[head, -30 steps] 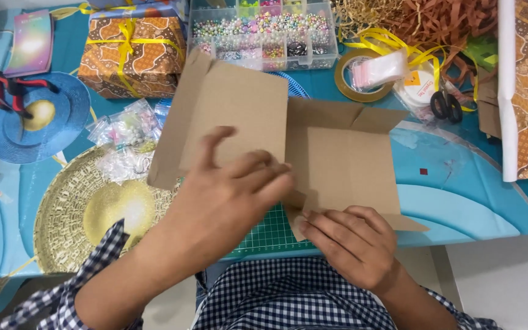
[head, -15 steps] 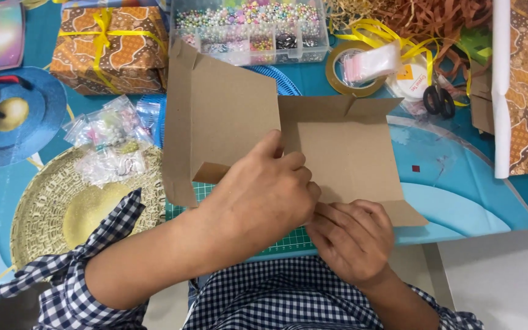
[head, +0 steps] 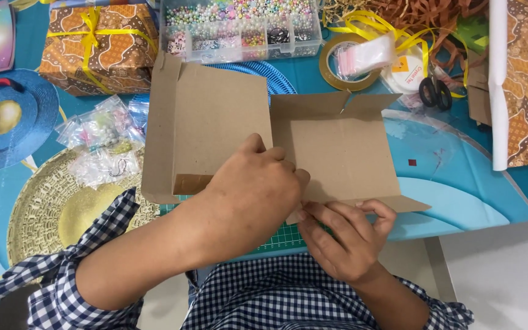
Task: The person assembles a flat cardboard box by folding its sides and tucking the flaps into slots to form a rectangular container. The hands fold the side panels, secure the bottom flaps, and then fold and tuck the top flaps to close the box.
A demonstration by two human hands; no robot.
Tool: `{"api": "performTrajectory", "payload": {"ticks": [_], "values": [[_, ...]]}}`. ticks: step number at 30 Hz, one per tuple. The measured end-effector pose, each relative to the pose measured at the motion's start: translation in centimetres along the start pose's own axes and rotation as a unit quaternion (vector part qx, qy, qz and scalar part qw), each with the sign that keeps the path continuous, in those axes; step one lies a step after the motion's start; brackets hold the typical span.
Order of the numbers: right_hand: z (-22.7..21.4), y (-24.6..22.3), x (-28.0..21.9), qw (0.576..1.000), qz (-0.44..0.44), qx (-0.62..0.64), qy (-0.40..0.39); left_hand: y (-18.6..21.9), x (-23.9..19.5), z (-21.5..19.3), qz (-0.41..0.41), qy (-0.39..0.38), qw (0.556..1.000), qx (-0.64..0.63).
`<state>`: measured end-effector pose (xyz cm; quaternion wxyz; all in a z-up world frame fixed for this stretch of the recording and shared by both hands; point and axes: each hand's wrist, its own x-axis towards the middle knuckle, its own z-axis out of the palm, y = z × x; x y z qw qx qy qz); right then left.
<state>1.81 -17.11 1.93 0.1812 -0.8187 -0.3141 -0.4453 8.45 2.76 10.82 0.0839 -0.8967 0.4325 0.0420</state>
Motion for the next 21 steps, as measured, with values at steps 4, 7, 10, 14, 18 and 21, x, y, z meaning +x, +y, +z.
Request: {"api": "performTrajectory", "payload": {"ticks": [4,7,10,14,18,21], "values": [[0.0,0.1,0.0,1.000,0.000,0.003,-0.005,0.1,0.3,0.9,-0.019,-0.019,0.999,-0.023],[0.3,0.2,0.0,1.000,0.004,0.001,-0.001,0.1,0.2,1.5,-0.030,0.003,0.999,-0.044],[0.4,0.0,0.8,1.000,0.007,0.004,0.001,-0.1,0.0,1.6,-0.038,0.021,0.996,-0.081],[0.2,-0.2,1.6,1.000,0.025,0.008,-0.011,-0.2,-0.5,1.6,-0.041,0.061,0.991,-0.112],[-0.1,-0.4,2.2,0.999,0.021,0.037,-0.027,-0.4,-0.8,1.4,-0.053,0.061,0.989,-0.127],[0.1,-0.3,2.0,0.998,0.010,0.058,-0.025,-0.3,-0.8,2.1,-0.053,0.063,0.989,-0.120]]}}
